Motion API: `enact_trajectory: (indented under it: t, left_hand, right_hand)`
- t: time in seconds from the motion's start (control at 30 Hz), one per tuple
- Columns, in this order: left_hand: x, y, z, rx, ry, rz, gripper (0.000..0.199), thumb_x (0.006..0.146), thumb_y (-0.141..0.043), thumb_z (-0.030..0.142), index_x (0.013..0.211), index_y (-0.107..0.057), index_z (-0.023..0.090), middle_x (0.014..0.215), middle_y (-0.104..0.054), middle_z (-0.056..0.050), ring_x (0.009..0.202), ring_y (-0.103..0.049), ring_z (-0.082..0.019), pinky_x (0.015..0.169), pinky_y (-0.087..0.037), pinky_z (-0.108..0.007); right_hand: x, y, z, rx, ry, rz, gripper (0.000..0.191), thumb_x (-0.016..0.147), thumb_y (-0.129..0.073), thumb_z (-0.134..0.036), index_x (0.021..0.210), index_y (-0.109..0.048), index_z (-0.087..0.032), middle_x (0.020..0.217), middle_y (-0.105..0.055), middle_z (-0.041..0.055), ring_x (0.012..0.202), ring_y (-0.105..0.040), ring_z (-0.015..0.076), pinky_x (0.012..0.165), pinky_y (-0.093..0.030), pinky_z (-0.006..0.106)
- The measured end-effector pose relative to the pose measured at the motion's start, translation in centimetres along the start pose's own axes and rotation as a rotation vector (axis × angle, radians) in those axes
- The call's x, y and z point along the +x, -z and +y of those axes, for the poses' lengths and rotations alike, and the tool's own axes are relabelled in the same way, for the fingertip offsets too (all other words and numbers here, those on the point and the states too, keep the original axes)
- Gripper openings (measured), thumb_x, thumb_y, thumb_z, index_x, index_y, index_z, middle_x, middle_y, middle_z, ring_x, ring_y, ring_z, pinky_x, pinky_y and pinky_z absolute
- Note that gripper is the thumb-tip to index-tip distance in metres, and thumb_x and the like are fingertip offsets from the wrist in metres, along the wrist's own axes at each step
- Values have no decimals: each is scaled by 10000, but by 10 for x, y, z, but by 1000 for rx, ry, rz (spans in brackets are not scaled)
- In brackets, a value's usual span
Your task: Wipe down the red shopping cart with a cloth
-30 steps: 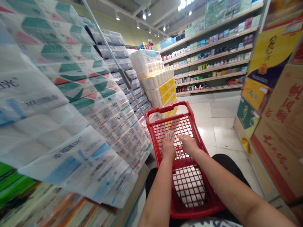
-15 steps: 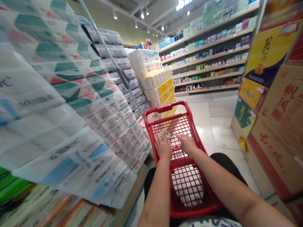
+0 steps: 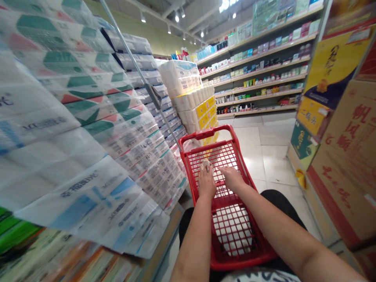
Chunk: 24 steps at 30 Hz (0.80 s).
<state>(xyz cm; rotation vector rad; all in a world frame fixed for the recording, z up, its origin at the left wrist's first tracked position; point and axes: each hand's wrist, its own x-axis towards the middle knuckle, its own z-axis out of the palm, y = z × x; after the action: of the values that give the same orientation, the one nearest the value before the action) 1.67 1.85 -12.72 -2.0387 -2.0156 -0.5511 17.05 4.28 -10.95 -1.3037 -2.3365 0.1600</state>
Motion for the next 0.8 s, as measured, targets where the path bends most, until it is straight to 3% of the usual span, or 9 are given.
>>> enact_trajectory:
  t: [0.13, 0.2, 0.3, 0.33, 0.47, 0.63, 0.8]
  left_hand:
    - [0, 1, 1, 39, 223, 140, 551, 905, -444, 252, 1425, -407, 73, 1472, -405, -204, 1456, -152, -346, 1157, -239, -545]
    - [0, 1, 1, -1, 155, 107, 565, 887, -458, 223, 1426, -402, 63, 1470, -412, -198, 1451, -175, -340, 1152, -269, -530]
    - [1, 1, 1, -75, -29, -6, 599, 838, -464, 112, 1433, -415, 153, 1501, -398, -119, 1431, -272, -268, 1153, -315, -439]
    - [1, 2, 1, -77, -22, -16, 601, 838, -455, 97, 1433, -419, 174, 1502, -399, -112, 1426, -285, -259, 1147, -325, -432]
    - [-1, 5, 4, -4, 219, 54, 554, 915, -434, 233, 1457, -374, 139, 1470, -420, -186, 1433, -250, -319, 1107, -341, -506]
    - [-2, 9, 9, -7, 14, 11, 522, 921, -459, 281, 1438, -418, 219, 1476, -438, -107, 1443, -231, -285, 1147, -287, -463]
    - [3, 9, 7, 100, 177, 95, 594, 911, -494, 336, 1462, -372, 149, 1438, -444, -222, 1399, -307, -358, 1065, -373, -495]
  right_hand:
    - [0, -1, 1, -13, 3, 23, 687, 679, -438, 79, 1316, -561, -147, 1236, -639, 108, 1137, -563, 219, 966, -411, 322]
    - [0, -2, 1, -10, 10, 27, 672, 689, -438, 74, 1313, -563, -141, 1233, -640, 110, 1138, -562, 217, 970, -409, 320]
    - [0, -2, 1, -4, 10, 20, 657, 702, -445, 68, 1315, -560, -140, 1234, -640, 108, 1137, -560, 215, 978, -404, 319]
    - [0, -1, 1, -5, 4, 14, 662, 701, -447, 70, 1317, -558, -147, 1238, -639, 102, 1138, -559, 213, 980, -402, 320]
    - [-1, 1, 0, -2, -30, -5, 682, 707, -455, 76, 1330, -547, -186, 1257, -629, 86, 1161, -548, 202, 987, -395, 315]
    - [1, 4, -2, 26, -29, -23, 641, 725, -480, 48, 1324, -548, -170, 1260, -627, 102, 1167, -547, 210, 1001, -386, 328]
    - [0, 10, -5, 40, -13, -19, 586, 745, -467, 32, 1293, -560, -154, 1249, -630, 108, 1184, -535, 203, 1010, -372, 331]
